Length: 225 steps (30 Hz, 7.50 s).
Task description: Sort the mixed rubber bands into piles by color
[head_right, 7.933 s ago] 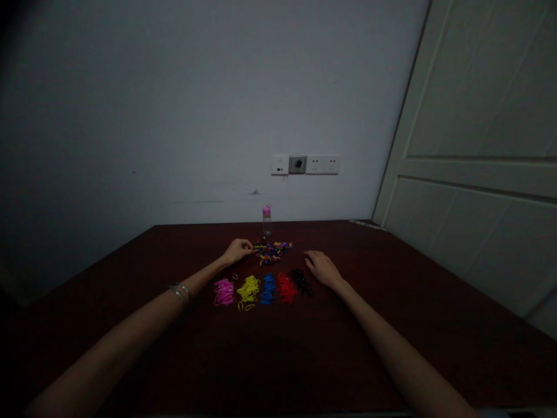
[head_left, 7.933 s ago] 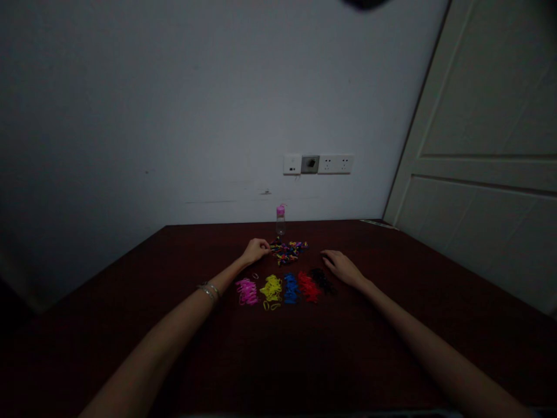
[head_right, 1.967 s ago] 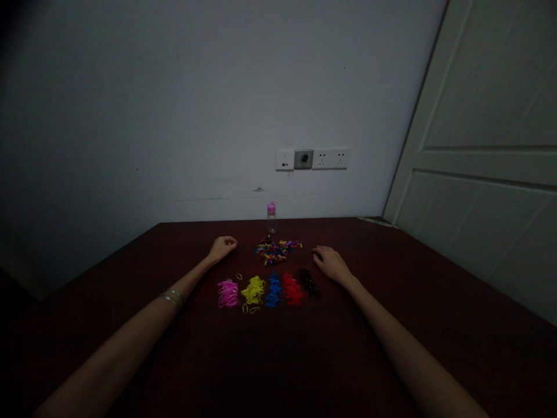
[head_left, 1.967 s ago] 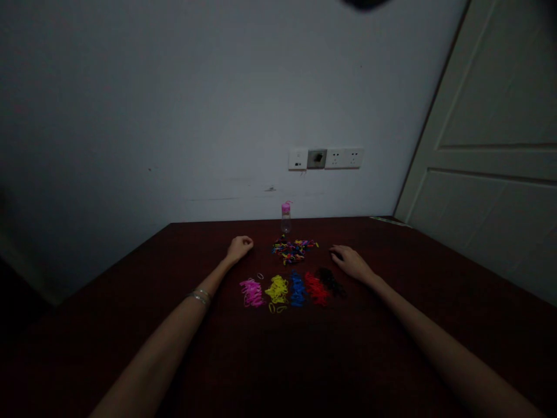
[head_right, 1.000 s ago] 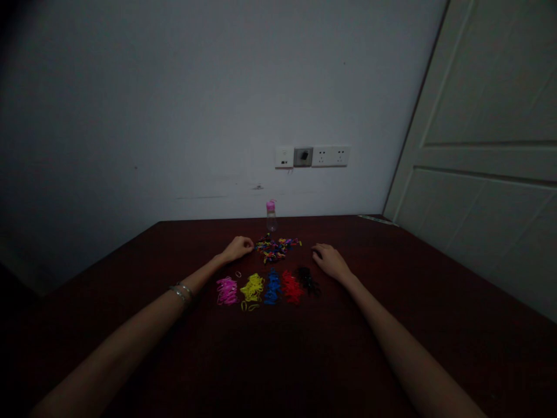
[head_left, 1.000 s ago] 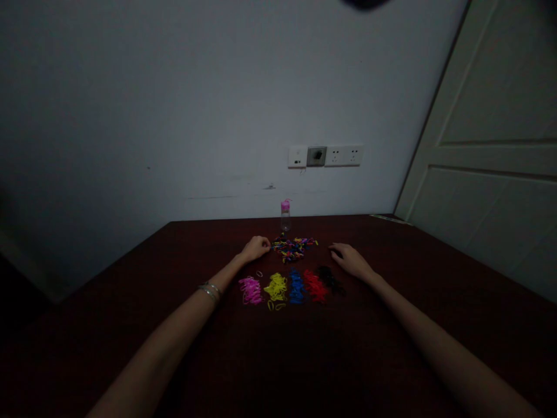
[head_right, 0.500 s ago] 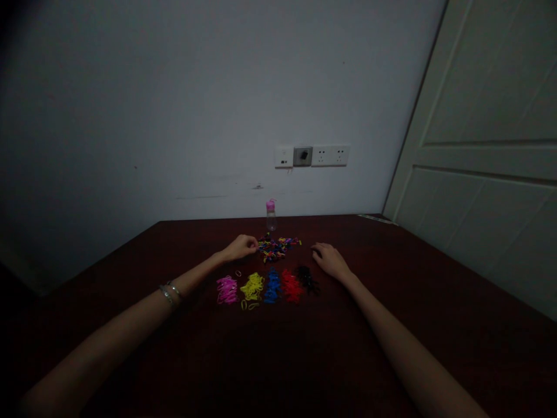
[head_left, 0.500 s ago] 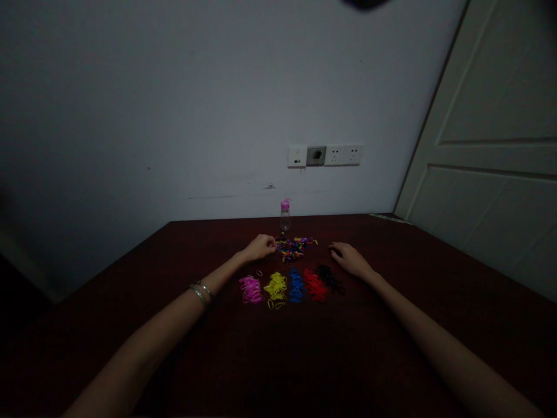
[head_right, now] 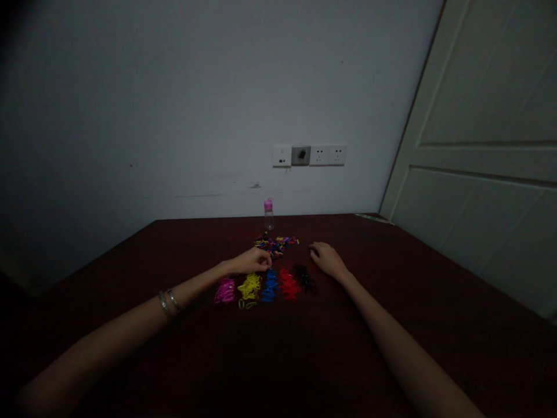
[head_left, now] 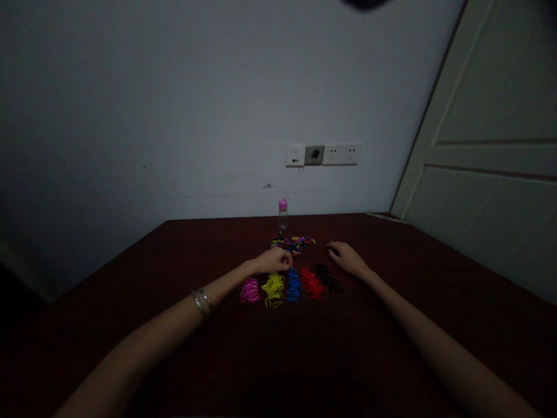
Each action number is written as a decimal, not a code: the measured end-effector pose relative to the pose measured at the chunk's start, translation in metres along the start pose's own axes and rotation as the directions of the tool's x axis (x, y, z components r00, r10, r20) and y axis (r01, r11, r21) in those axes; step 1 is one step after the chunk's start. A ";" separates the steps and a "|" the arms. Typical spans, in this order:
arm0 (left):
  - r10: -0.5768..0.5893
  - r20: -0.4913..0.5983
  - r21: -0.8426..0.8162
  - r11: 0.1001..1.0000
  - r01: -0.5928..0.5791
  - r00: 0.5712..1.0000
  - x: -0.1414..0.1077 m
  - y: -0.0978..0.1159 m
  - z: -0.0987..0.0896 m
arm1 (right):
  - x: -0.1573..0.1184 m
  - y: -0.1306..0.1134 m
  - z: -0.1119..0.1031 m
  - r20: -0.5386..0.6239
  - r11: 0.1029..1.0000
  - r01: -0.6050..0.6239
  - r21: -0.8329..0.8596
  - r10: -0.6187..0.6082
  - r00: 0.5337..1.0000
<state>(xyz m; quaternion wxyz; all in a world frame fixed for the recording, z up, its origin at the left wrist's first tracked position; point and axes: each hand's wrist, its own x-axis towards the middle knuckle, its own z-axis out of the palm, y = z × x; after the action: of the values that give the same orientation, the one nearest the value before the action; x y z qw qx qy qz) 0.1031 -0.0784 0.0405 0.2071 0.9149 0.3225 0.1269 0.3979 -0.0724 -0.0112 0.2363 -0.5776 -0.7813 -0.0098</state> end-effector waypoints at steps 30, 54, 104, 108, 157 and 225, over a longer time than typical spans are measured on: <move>-0.598 -0.603 -0.506 0.798 0.327 0.528 -0.024 -0.128 -0.033 | 0.001 -0.005 -0.006 0.017 1.000 -0.004 -0.014 0.004 1.000; -0.555 -0.585 -0.391 0.832 0.394 0.591 -0.025 -0.117 -0.032 | 0.039 -0.038 0.001 0.001 0.976 -0.174 -0.130 0.175 0.985; -0.540 -0.592 -0.382 0.842 0.382 0.599 -0.025 -0.117 -0.031 | -0.003 -0.112 -0.026 -0.055 0.874 0.390 0.290 -0.392 0.918; -0.559 -0.582 -0.407 0.829 0.383 0.591 -0.025 -0.116 -0.032 | 0.003 -0.066 -0.023 -0.102 0.954 0.220 0.206 -0.202 0.974; -0.319 -0.345 0.000 0.940 0.340 0.883 0.012 -0.080 -0.014 | -0.006 -0.041 -0.008 0.027 0.985 -0.144 -0.100 0.147 0.989; -0.111 -0.130 -0.087 0.991 0.100 0.985 -0.059 -0.013 -0.035 | -0.002 -0.036 0.000 0.030 0.981 -0.124 -0.151 0.130 0.991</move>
<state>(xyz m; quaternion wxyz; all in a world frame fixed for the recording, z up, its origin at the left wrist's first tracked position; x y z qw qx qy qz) 0.0386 -0.0964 0.0592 0.2279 0.8767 0.3786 0.1902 0.3652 -0.0859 -0.0029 0.1771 -0.6424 -0.7445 -0.0416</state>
